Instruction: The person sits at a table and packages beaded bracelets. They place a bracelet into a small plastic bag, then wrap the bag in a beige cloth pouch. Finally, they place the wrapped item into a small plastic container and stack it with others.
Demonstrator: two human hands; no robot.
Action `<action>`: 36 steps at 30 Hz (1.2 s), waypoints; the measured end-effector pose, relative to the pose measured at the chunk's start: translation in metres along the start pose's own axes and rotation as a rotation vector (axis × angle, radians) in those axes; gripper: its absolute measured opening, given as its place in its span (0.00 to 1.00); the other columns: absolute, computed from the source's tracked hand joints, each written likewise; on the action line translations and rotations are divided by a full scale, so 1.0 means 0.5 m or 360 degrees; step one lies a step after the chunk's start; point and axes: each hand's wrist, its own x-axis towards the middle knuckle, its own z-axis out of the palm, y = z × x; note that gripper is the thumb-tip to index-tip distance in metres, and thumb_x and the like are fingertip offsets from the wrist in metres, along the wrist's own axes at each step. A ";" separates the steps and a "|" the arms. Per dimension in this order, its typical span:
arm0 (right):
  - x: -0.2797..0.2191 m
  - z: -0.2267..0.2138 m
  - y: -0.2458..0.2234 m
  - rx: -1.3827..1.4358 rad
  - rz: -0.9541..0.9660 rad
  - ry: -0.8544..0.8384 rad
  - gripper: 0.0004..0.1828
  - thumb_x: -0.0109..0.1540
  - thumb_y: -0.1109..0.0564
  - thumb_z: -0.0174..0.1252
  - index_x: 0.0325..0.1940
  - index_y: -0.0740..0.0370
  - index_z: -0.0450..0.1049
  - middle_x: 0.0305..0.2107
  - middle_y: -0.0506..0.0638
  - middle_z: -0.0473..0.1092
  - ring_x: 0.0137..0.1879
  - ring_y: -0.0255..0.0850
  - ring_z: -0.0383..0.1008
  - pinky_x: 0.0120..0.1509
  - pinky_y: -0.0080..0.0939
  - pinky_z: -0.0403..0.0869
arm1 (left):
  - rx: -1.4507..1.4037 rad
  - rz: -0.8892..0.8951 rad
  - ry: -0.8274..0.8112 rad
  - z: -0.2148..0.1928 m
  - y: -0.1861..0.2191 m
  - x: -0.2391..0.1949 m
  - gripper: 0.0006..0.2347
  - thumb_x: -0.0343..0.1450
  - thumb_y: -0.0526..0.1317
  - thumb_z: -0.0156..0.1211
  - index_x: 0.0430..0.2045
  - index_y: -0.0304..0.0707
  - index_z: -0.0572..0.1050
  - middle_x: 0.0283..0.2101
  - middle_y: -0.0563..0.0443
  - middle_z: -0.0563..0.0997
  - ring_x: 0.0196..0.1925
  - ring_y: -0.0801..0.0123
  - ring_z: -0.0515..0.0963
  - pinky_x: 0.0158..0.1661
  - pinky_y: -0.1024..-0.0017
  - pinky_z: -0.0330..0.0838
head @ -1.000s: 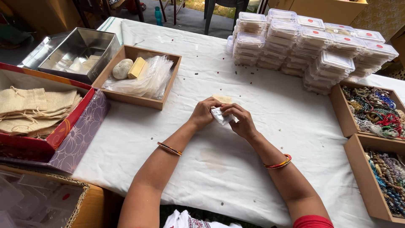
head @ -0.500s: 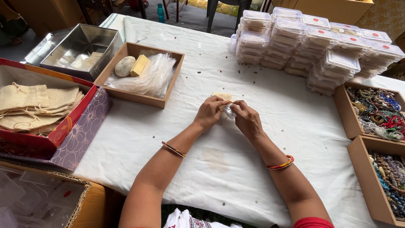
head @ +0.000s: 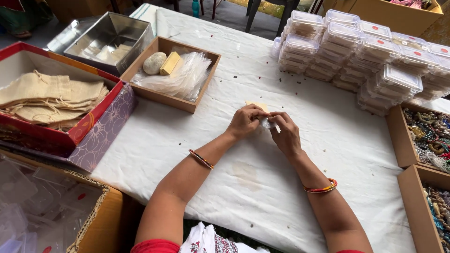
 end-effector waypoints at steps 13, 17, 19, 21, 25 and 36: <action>0.011 -0.015 -0.023 -0.0189 0.0100 -0.0230 0.18 0.49 0.67 0.68 0.42 0.60 0.77 0.44 0.53 0.72 0.49 0.48 0.77 0.49 0.45 0.81 | 0.0457 0.0130 -0.0059 0.014 -0.027 -0.009 0.10 0.67 0.31 0.60 0.41 0.36 0.80 0.39 0.49 0.83 0.39 0.65 0.84 0.46 0.69 0.80; 0.011 -0.021 -0.032 -0.0185 -0.0114 -0.0251 0.19 0.49 0.64 0.69 0.44 0.63 0.77 0.50 0.60 0.72 0.45 0.48 0.78 0.44 0.43 0.82 | 0.0634 0.0137 0.0052 0.004 -0.017 -0.008 0.04 0.71 0.34 0.61 0.35 0.35 0.80 0.37 0.48 0.81 0.37 0.63 0.83 0.42 0.66 0.81; -0.009 0.006 -0.001 -0.0251 -0.0189 -0.0237 0.16 0.53 0.63 0.69 0.45 0.60 0.78 0.50 0.58 0.74 0.43 0.46 0.79 0.43 0.42 0.82 | 0.0590 0.0043 0.0035 0.000 -0.006 -0.010 0.04 0.72 0.36 0.61 0.33 0.34 0.79 0.36 0.48 0.80 0.35 0.63 0.82 0.40 0.66 0.80; -0.037 0.054 0.057 -0.0443 -0.0164 -0.0242 0.10 0.62 0.63 0.69 0.41 0.58 0.73 0.41 0.47 0.75 0.41 0.39 0.80 0.43 0.37 0.81 | 0.0551 0.0090 -0.0005 -0.003 -0.002 -0.008 0.03 0.71 0.35 0.60 0.30 0.34 0.78 0.35 0.49 0.78 0.34 0.63 0.81 0.39 0.65 0.80; -0.015 0.025 0.014 -0.0569 0.0157 -0.0287 0.10 0.61 0.62 0.69 0.36 0.59 0.72 0.37 0.47 0.73 0.39 0.39 0.78 0.40 0.41 0.79 | 0.0574 0.0126 -0.0042 0.001 0.012 -0.015 0.02 0.69 0.34 0.59 0.27 0.35 0.77 0.34 0.49 0.78 0.35 0.63 0.81 0.40 0.65 0.79; 0.019 0.008 -0.016 -0.0525 0.0296 -0.0316 0.25 0.48 0.53 0.76 0.43 0.61 0.73 0.40 0.52 0.71 0.45 0.47 0.75 0.45 0.44 0.79 | 0.0618 0.0124 -0.0197 0.004 0.022 -0.022 0.03 0.68 0.35 0.55 0.28 0.37 0.75 0.34 0.50 0.76 0.36 0.63 0.79 0.42 0.65 0.79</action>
